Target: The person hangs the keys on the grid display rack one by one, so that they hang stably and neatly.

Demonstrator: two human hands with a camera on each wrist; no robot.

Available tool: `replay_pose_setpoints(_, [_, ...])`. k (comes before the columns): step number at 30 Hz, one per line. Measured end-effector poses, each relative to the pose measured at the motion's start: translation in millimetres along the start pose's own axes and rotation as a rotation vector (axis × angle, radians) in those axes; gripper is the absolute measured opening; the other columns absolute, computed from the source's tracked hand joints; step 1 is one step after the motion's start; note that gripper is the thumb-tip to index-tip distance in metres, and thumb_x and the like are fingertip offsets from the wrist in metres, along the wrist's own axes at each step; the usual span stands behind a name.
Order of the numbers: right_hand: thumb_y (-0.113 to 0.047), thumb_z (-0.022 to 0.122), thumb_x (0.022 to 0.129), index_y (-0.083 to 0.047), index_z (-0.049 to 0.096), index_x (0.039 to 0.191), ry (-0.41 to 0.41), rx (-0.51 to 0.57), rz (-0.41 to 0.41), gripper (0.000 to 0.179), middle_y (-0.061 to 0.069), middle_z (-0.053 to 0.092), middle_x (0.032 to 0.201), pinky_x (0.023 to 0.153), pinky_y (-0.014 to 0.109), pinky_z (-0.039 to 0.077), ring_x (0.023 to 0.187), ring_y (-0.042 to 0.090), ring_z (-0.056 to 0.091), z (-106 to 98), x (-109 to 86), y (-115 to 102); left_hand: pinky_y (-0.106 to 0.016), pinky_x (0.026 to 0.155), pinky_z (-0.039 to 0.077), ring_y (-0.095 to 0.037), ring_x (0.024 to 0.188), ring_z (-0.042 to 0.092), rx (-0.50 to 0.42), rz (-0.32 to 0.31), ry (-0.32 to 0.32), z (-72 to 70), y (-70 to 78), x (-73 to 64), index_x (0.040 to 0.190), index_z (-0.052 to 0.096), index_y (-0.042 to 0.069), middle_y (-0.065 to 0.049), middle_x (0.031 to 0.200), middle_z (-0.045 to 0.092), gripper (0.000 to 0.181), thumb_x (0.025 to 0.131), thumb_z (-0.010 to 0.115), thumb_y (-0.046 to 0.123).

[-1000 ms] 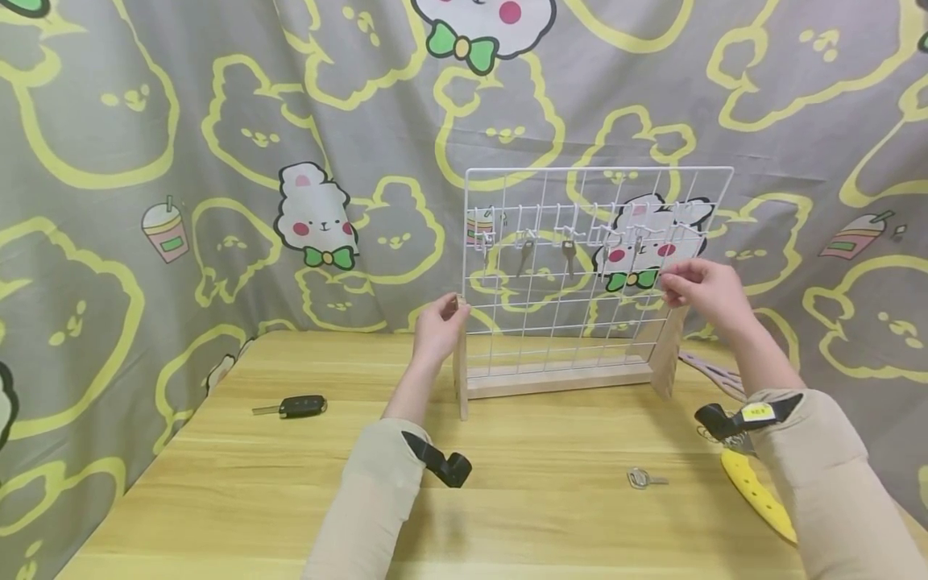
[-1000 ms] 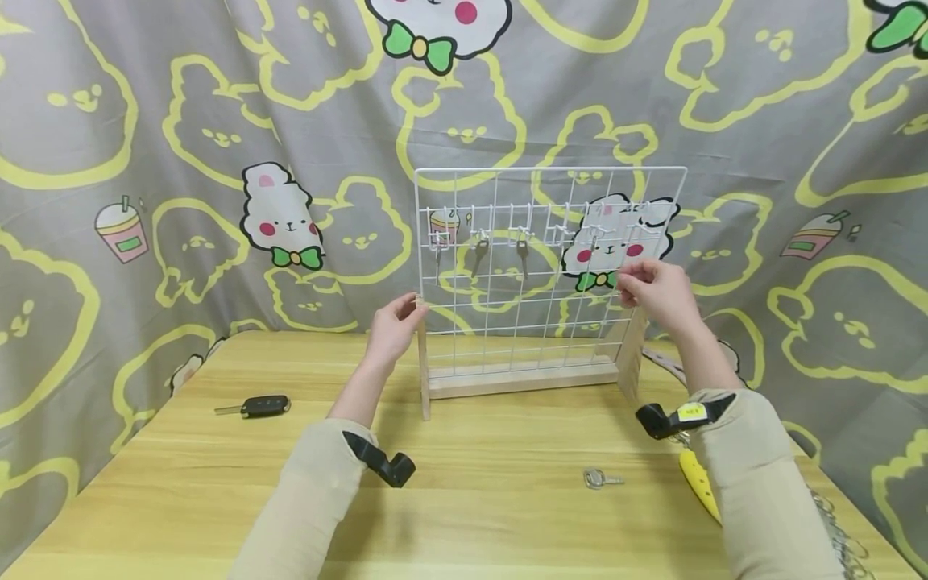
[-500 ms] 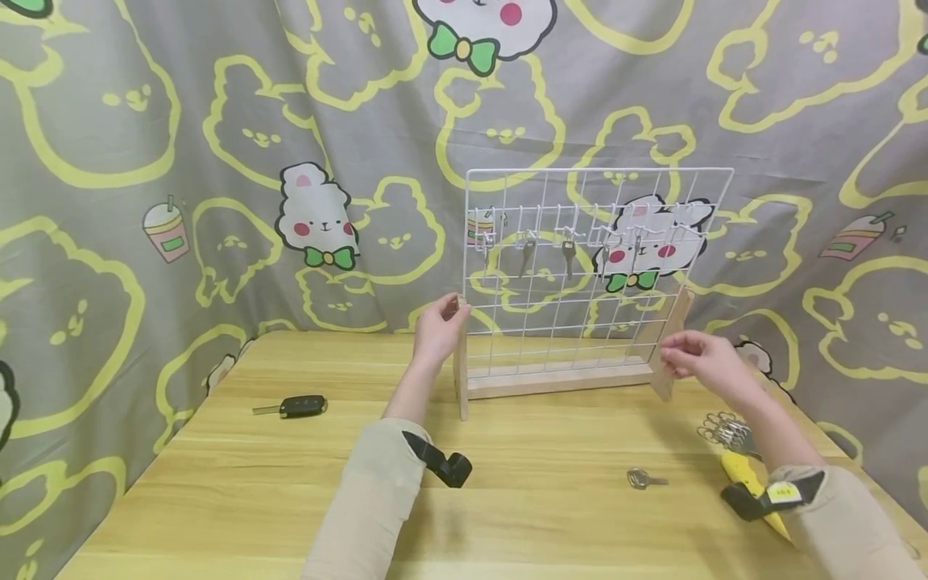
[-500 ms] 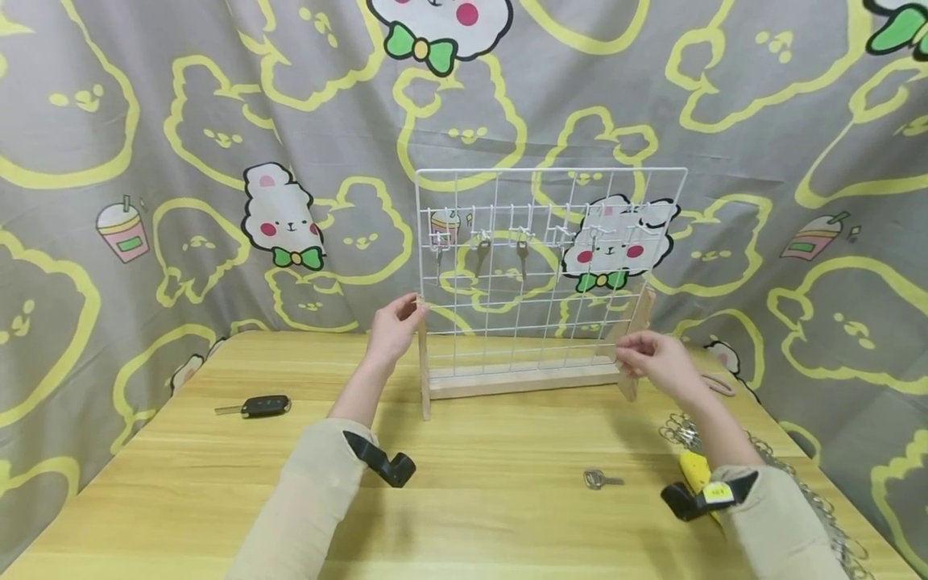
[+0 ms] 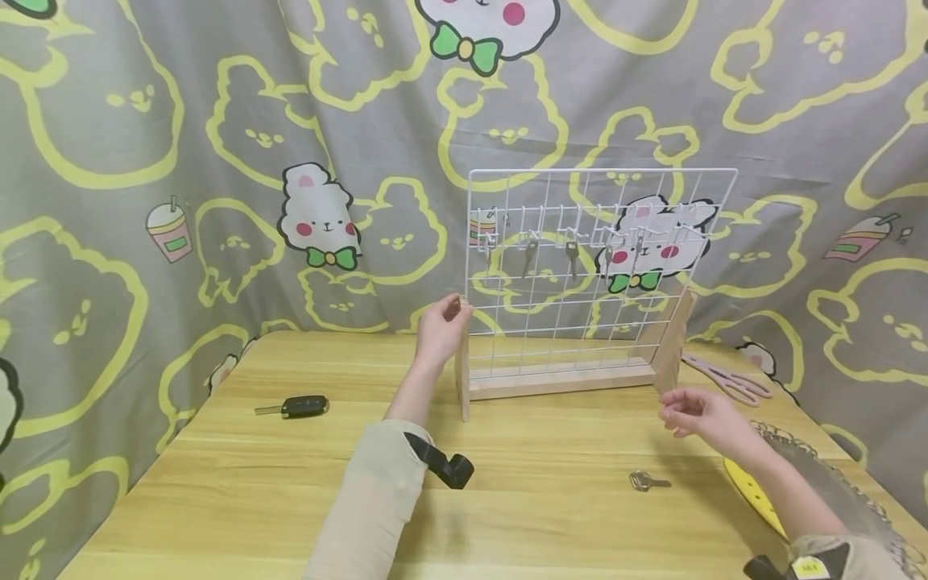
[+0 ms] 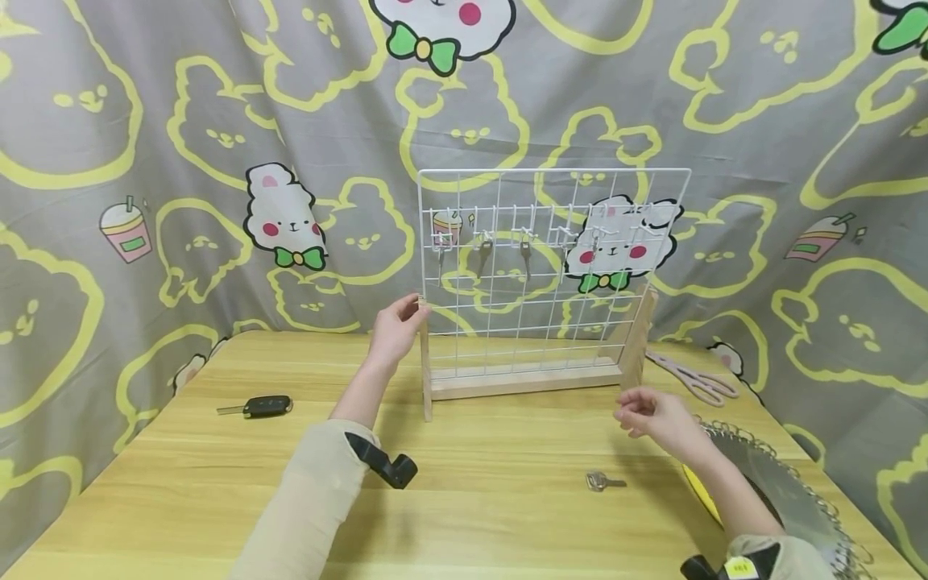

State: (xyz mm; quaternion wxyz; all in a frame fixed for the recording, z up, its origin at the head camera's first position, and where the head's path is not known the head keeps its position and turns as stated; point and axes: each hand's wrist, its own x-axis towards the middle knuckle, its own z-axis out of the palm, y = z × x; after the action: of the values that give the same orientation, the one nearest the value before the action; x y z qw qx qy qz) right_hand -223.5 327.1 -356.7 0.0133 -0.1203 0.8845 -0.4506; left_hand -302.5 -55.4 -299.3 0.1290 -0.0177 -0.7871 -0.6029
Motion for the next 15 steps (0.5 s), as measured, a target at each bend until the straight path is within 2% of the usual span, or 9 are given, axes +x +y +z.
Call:
replay_pose_setpoints(4, [-0.011, 0.060, 0.090, 0.018, 0.046, 0.116, -0.038, 0.014, 0.015, 0.042, 0.018, 0.062, 0.096, 0.066, 0.030, 0.055, 0.079, 0.016, 0.062, 6.6, -8.3, 9.1, -0.036, 0.100, 0.040, -0.026, 0.116, 0.051, 0.006, 0.003, 0.000, 0.0, 0.0, -0.1, 0.135, 0.046, 0.006, -0.013, 0.127, 0.055, 0.050, 0.090, 0.060, 0.024])
replay_pose_setpoints(9, [-0.009, 0.062, 0.087, 0.019, 0.046, 0.112, -0.083, 0.018, -0.016, 0.040, 0.015, 0.061, 0.092, 0.066, 0.028, 0.054, 0.078, 0.011, 0.060, 13.8, -15.5, 19.2, -0.036, 0.100, 0.041, -0.026, 0.116, 0.051, -0.001, 0.002, 0.003, -0.3, 0.0, -0.4, 0.135, 0.047, 0.006, -0.013, 0.126, 0.056, 0.050, 0.090, 0.060, 0.024])
replay_pose_setpoints(15, [-0.008, 0.062, 0.086, 0.014, 0.051, 0.102, -0.150, 0.004, -0.065, 0.029, 0.009, 0.058, 0.084, 0.055, 0.025, 0.052, 0.066, 0.009, 0.056, 23.4, -21.2, 26.1, -0.035, 0.100, 0.041, -0.026, 0.116, 0.051, -0.011, -0.005, 0.005, 0.2, 0.3, 0.0, 0.135, 0.046, 0.006, -0.013, 0.126, 0.056, 0.050, 0.090, 0.060, 0.023])
